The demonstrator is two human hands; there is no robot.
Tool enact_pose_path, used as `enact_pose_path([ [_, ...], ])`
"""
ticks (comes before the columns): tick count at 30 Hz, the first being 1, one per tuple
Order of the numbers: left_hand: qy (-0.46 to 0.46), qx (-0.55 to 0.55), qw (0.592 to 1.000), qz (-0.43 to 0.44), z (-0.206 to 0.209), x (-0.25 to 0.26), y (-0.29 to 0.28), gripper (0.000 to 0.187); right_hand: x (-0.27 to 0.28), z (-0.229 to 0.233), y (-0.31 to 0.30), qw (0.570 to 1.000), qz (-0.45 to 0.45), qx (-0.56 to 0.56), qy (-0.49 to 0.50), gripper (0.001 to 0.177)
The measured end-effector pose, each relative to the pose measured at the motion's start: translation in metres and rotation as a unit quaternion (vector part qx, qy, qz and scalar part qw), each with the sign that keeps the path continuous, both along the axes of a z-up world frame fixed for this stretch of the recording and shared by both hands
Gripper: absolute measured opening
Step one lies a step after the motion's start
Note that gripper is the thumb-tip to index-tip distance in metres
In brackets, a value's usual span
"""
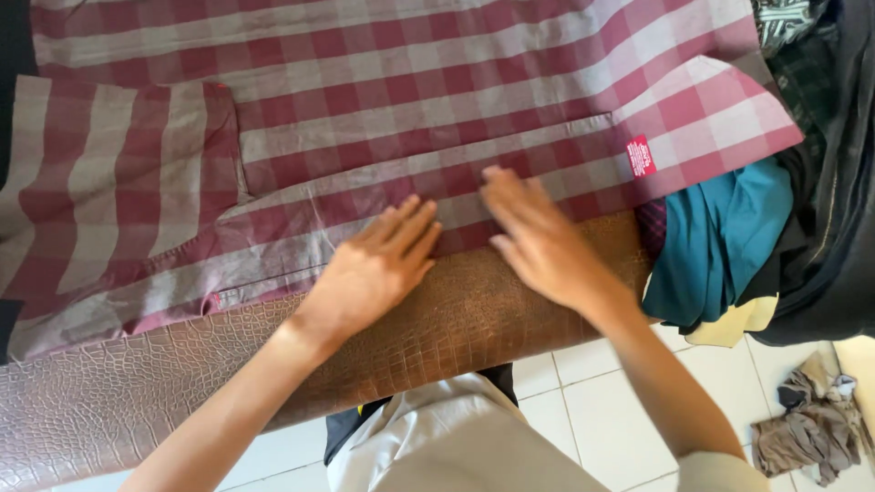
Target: The person is folding a checkered long-sleeved shirt on a table.
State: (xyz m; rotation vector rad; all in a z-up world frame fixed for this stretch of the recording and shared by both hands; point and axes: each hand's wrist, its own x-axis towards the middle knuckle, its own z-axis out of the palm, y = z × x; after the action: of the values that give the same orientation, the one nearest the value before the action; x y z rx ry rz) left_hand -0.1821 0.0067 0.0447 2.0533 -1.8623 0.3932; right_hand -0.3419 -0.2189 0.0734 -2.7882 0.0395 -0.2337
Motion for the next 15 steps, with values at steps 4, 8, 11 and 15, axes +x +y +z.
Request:
enact_pose_path([
  [4, -0.081, -0.036, 0.996, -0.005, -0.032, -0.003, -0.013, 0.024, 0.018, 0.001, 0.025, 0.999, 0.031, -0.003, 0.004, 0.058],
  [8, -0.071, -0.053, 0.996, -0.028, -0.018, -0.001, -0.010, 0.019, 0.014, 0.010, 0.010, 1.000, 0.006, 0.002, -0.006, 0.053],
  [11, -0.040, -0.082, 0.995, -0.039, -0.013, 0.001, -0.015, 0.018, 0.004, 0.007, -0.011, 1.000, -0.004, -0.008, 0.002, 0.055],
  [15, 0.057, -0.097, 0.992, -0.059, 0.017, 0.011, -0.032, 0.032, 0.006, 0.000, -0.014, 0.999, -0.024, -0.022, 0.003, 0.056],
])
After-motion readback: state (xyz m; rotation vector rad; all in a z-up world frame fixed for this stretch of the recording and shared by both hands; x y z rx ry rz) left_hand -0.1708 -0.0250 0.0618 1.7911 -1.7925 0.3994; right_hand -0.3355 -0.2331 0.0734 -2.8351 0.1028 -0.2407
